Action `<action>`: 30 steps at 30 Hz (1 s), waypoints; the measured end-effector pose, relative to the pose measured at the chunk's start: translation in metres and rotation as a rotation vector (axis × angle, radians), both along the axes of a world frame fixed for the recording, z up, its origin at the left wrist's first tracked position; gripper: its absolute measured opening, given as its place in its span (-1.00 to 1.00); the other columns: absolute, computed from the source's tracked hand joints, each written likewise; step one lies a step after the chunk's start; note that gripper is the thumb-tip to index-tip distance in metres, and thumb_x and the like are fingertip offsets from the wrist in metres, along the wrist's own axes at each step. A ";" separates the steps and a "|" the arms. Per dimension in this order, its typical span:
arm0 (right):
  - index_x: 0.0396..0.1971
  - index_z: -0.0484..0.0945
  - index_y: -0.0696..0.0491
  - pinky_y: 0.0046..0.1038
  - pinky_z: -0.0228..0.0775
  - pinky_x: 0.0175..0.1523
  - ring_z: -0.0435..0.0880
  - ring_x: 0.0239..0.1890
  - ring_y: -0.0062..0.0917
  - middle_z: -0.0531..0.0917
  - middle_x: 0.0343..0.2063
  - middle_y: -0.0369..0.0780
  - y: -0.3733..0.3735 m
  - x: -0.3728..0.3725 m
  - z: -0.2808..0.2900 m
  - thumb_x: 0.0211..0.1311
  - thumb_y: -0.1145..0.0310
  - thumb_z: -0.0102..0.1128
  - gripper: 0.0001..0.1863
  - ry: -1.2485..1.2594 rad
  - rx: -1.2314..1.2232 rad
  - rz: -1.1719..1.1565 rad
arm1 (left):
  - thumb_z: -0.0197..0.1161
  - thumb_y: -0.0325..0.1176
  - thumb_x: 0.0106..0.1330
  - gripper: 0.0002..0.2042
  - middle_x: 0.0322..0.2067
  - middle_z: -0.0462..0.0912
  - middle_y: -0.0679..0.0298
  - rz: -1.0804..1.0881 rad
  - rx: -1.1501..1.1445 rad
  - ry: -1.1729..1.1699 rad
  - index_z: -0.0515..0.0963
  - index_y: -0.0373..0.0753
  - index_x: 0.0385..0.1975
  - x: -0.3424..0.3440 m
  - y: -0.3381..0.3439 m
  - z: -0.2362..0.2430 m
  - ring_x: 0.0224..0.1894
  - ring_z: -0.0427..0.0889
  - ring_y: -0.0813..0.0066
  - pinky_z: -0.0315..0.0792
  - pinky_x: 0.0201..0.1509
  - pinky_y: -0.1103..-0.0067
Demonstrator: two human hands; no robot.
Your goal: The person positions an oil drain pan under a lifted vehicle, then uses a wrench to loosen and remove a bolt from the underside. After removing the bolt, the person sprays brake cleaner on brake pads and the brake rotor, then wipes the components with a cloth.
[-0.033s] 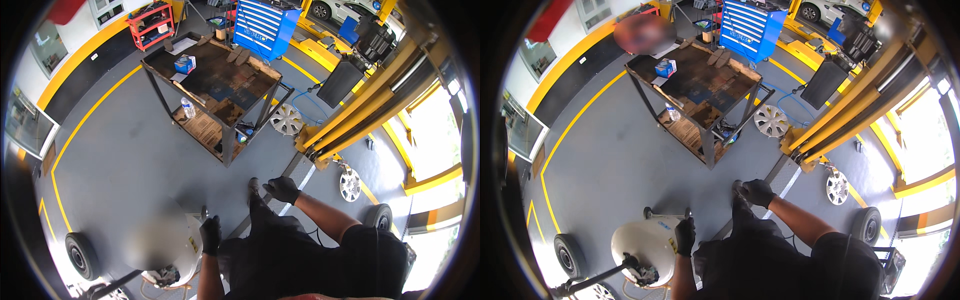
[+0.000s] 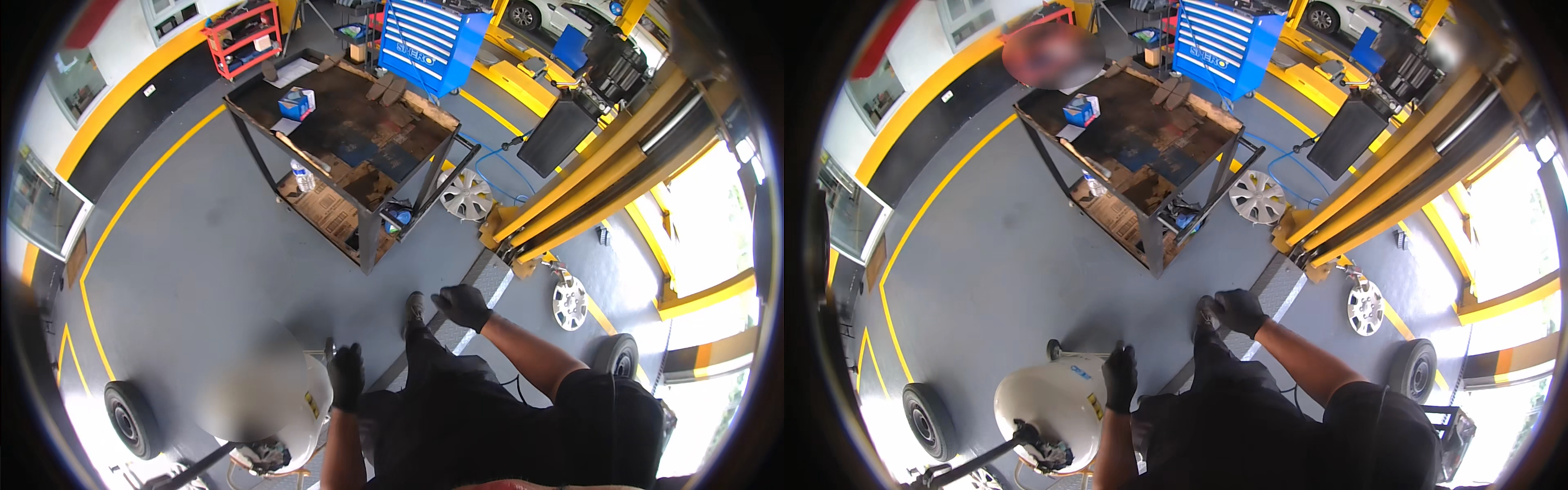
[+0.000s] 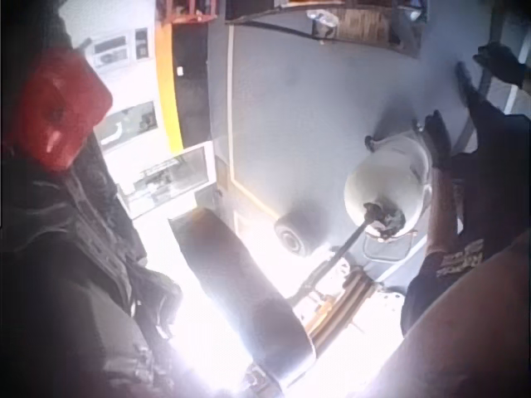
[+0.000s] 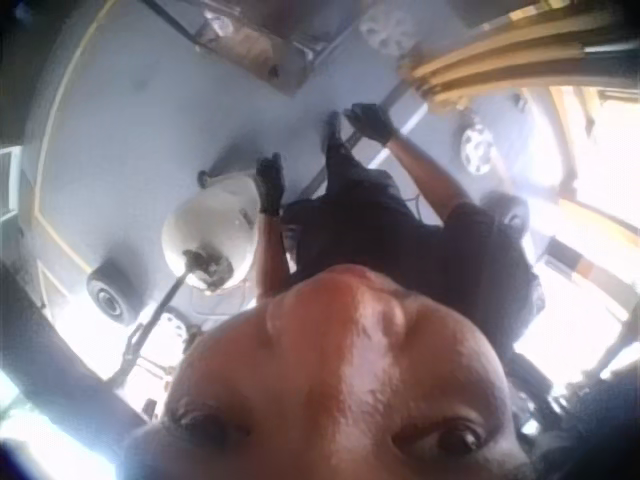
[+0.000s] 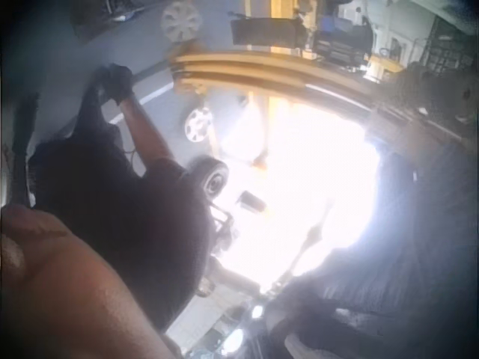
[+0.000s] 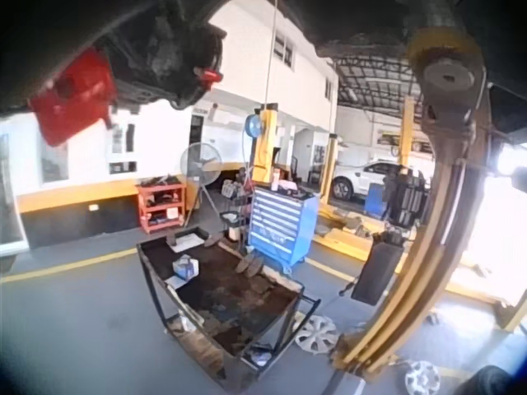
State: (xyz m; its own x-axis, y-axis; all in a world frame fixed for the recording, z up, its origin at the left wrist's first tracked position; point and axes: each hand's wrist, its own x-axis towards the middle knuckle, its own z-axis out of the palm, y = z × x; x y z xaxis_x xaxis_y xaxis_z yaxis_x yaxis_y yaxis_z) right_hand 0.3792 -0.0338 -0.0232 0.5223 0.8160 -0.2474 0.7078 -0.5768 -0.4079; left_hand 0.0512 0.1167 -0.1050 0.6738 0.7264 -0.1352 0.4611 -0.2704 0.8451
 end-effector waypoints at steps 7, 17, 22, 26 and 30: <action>0.38 0.37 0.16 -0.02 0.48 0.21 0.61 0.13 0.02 0.59 0.14 0.05 0.098 0.323 -0.048 0.31 0.17 0.50 -0.25 -0.474 0.698 -0.137 | 0.40 -0.10 0.39 -0.61 -0.13 0.67 0.10 0.075 0.502 -0.195 0.57 -0.28 0.00 0.354 0.075 0.059 0.00 0.62 0.14 0.46 0.10 0.23; 0.32 0.45 0.19 -0.08 0.46 0.23 0.58 0.10 0.01 0.52 0.07 0.08 0.181 0.495 -0.131 0.34 0.24 0.43 -0.36 -0.321 0.656 -0.360 | 0.35 -0.01 0.35 -0.67 -0.41 0.60 0.20 -0.119 0.659 0.318 0.51 -0.08 -0.52 0.448 0.102 0.014 -0.09 0.66 0.11 0.47 0.04 0.18; -0.12 0.69 0.02 -0.13 0.58 -0.07 0.70 -0.25 -0.07 0.65 -0.30 -0.07 0.166 0.524 -0.100 0.32 0.12 0.41 -0.70 0.056 0.481 -0.241 | 0.39 -0.11 0.32 -0.67 -0.49 0.56 0.14 -0.041 0.709 0.308 0.47 -0.10 -0.59 0.459 0.108 -0.005 -0.17 0.64 0.01 0.47 0.02 0.12; -0.39 0.70 -0.02 -0.08 0.59 -0.11 0.68 -0.48 0.01 0.67 -0.58 -0.10 0.170 0.543 -0.076 0.35 -0.05 0.34 -0.63 0.209 0.265 -0.113 | 0.37 -0.11 0.32 -0.63 -0.51 0.55 0.11 -0.105 0.708 0.546 0.46 -0.14 -0.65 0.454 0.114 -0.007 -0.24 0.60 0.00 0.47 0.01 0.11; -0.35 0.71 0.00 -0.17 0.63 -0.08 0.74 -0.41 -0.08 0.72 -0.51 -0.10 0.177 0.565 -0.093 0.39 -0.03 0.32 -0.63 0.199 0.060 0.213 | 0.34 -0.13 0.35 -0.70 -0.45 0.60 0.11 -0.235 0.671 0.840 0.54 -0.16 -0.56 0.429 0.119 -0.021 -0.23 0.60 0.01 0.47 0.02 0.08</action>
State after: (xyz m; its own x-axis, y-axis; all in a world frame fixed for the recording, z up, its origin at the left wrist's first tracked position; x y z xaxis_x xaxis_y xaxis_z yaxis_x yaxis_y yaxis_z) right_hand 0.9447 0.1437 -0.1159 0.2835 0.9185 -0.2757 0.7132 -0.3942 -0.5797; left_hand 0.4805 0.2352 -0.1255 0.6834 0.6891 -0.2411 0.6970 -0.7141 -0.0650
